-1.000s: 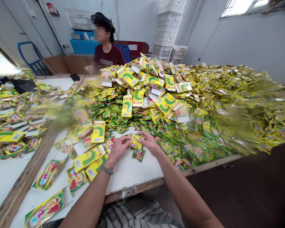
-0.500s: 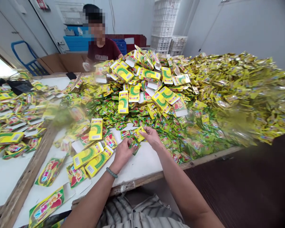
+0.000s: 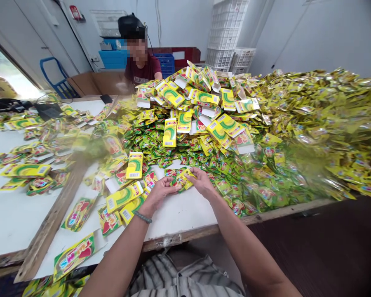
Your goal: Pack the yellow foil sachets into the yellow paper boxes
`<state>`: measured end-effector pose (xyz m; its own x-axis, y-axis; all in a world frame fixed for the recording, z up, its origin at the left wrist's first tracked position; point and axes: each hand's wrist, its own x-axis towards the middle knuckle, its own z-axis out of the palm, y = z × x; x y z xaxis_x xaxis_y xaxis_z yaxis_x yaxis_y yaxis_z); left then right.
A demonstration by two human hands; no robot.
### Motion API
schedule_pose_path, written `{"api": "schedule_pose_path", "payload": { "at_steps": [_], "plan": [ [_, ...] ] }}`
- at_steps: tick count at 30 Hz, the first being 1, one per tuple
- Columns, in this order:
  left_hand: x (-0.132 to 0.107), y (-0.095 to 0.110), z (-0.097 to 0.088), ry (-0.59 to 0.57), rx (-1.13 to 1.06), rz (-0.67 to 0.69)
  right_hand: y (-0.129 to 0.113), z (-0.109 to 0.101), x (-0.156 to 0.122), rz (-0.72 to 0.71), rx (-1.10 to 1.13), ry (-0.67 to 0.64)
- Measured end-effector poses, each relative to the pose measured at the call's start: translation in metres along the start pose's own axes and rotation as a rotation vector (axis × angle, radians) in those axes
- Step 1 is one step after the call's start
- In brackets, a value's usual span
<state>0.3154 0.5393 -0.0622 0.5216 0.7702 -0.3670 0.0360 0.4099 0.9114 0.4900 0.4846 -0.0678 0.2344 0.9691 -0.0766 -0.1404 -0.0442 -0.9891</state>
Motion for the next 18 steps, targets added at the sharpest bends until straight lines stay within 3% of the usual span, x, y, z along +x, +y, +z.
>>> {"api": "schedule_pose_path", "payload": {
  "at_steps": [6, 13, 18],
  "plan": [
    [0.005, -0.005, -0.001, 0.057, -0.026, 0.03, -0.001, 0.005, -0.001, 0.035, 0.151, -0.082],
    [0.002, -0.001, 0.007, 0.069, -0.054, 0.134, 0.008, 0.012, 0.002, -0.063, -0.028, 0.042],
    [0.004, -0.001, 0.006, 0.163, -0.066, 0.196, 0.004, 0.015, -0.001, -0.027, -0.032, -0.008]
  ]
}}
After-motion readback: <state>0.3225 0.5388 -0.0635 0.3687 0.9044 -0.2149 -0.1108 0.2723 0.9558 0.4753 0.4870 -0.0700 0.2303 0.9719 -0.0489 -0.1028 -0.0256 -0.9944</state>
